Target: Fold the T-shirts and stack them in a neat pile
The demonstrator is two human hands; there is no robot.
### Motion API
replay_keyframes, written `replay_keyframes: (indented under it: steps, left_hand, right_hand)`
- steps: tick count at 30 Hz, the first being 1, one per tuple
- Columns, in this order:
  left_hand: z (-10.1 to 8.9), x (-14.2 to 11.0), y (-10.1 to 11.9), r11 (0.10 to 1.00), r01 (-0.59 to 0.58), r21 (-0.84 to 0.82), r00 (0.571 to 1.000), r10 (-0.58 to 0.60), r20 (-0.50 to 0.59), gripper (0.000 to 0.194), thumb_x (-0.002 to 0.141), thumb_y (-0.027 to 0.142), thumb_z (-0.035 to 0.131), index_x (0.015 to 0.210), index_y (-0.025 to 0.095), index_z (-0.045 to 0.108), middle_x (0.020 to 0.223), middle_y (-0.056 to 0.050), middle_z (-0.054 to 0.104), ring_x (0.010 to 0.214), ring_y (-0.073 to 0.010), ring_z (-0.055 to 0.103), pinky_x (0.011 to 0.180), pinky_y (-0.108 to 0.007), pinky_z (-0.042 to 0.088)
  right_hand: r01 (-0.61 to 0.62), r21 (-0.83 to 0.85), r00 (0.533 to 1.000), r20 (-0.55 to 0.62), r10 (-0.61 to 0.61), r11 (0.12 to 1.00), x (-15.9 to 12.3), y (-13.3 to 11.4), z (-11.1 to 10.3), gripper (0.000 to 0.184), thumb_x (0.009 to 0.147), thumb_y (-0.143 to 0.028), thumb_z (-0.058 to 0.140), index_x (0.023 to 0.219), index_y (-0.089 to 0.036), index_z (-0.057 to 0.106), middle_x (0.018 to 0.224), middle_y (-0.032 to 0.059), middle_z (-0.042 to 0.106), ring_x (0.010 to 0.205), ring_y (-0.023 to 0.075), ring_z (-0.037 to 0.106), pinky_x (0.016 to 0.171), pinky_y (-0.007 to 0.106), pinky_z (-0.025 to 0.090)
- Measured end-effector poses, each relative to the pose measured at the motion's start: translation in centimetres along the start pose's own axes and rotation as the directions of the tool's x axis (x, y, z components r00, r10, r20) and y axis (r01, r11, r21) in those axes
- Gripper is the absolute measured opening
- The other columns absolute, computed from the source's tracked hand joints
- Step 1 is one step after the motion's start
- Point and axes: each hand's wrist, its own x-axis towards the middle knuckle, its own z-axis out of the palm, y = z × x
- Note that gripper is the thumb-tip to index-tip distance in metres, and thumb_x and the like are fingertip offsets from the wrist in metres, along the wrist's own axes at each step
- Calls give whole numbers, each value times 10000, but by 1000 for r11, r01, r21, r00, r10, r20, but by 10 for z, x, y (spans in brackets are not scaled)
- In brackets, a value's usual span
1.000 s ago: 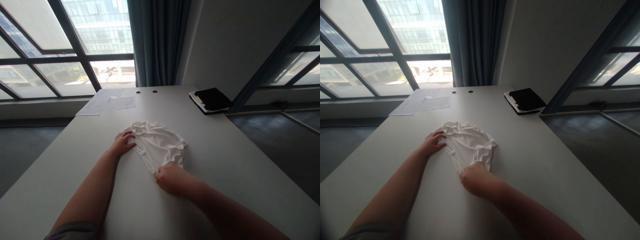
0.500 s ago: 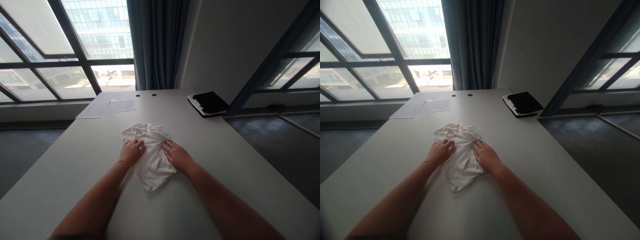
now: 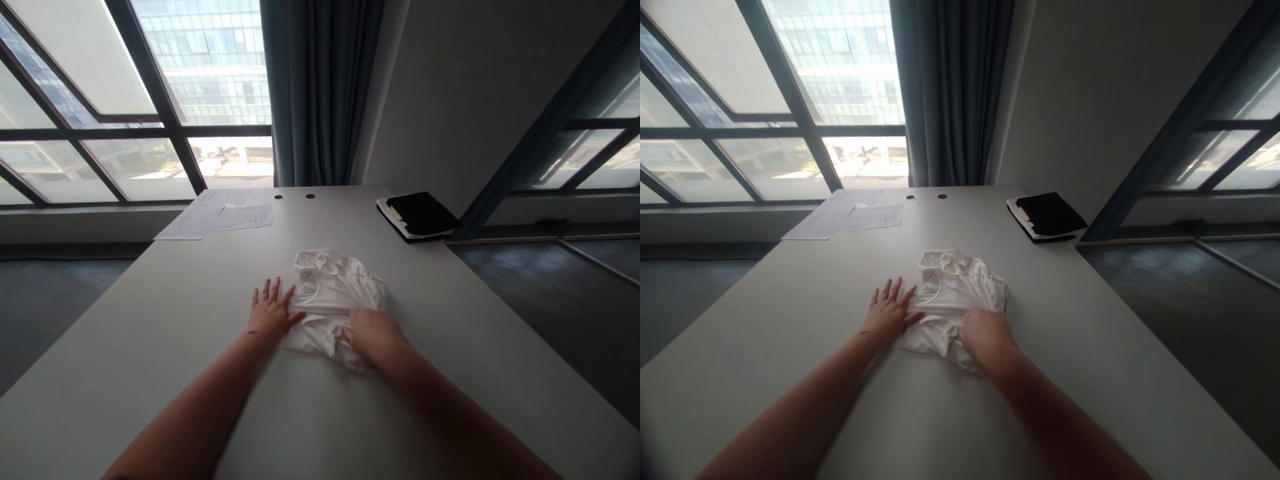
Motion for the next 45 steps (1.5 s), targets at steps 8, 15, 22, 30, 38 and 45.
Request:
replay_keyframes:
  steps: [8, 15, 22, 30, 38, 45]
  left_hand:
    - [-47, 2, -28, 961, 236, 145, 953, -200, -228, 350, 1007, 374, 513, 1274, 224, 684, 1278, -164, 672, 1187, -354, 603, 1001, -509, 417]
    - [-25, -40, -8, 993, 84, 77, 992, -76, -99, 442, 967, 555, 563, 1258, 247, 689, 1323, -146, 667, 1176, -353, 634, 967, -458, 484]
    - [-20, -27, -74, 955, 287, 70, 949, -273, -158, 516, 1008, 343, 475, 1497, 189, 534, 1506, -178, 571, 1338, -346, 567, 1063, -466, 475]
    - [-44, -21, -143, 865, 495, -78, 838, -500, -220, 449, 1027, 290, 346, 1349, 188, 643, 1305, -181, 670, 1094, -323, 685, 932, -443, 528]
    - [-47, -29, -161, 817, 573, -67, 740, -550, -388, 428, 955, 209, 451, 1310, 153, 685, 1294, -218, 647, 1181, -389, 612, 978, -521, 504]
    - [-22, -15, -75, 998, 52, -22, 965, -56, -256, 458, 1016, 367, 451, 1428, 262, 620, 1500, -108, 590, 1339, -305, 559, 1144, -465, 415]
  right_hand:
    - [752, 302, 653, -226, -723, 586, -37, -42, 4, 292, 967, -394, 643, 1193, -248, 757, 1107, 72, 792, 999, 222, 746, 856, 295, 534]
    - [387, 265, 879, -396, -267, 883, 34, 14, 35, 253, 991, -278, 604, 1166, -162, 744, 1215, 125, 718, 1144, 238, 630, 1045, 355, 448]
    - [193, 237, 924, -371, -95, 952, 62, 56, 54, 339, 950, -279, 644, 1263, -174, 718, 1248, 130, 673, 1165, 258, 592, 1051, 355, 432]
    - [379, 392, 772, -634, -52, 838, 66, 109, 46, 254, 852, -86, 493, 894, -192, 720, 1017, 96, 697, 1055, 235, 625, 1021, 354, 467]
    - [93, 677, 808, -480, 341, 730, 63, 189, 58, 188, 796, -71, 501, 827, -181, 651, 1126, 172, 704, 993, 254, 674, 897, 344, 495]
    - [35, 373, 736, -637, 228, 927, 58, 142, 44, 409, 854, -38, 442, 1118, -134, 739, 1241, 180, 691, 1207, 278, 613, 1094, 368, 435]
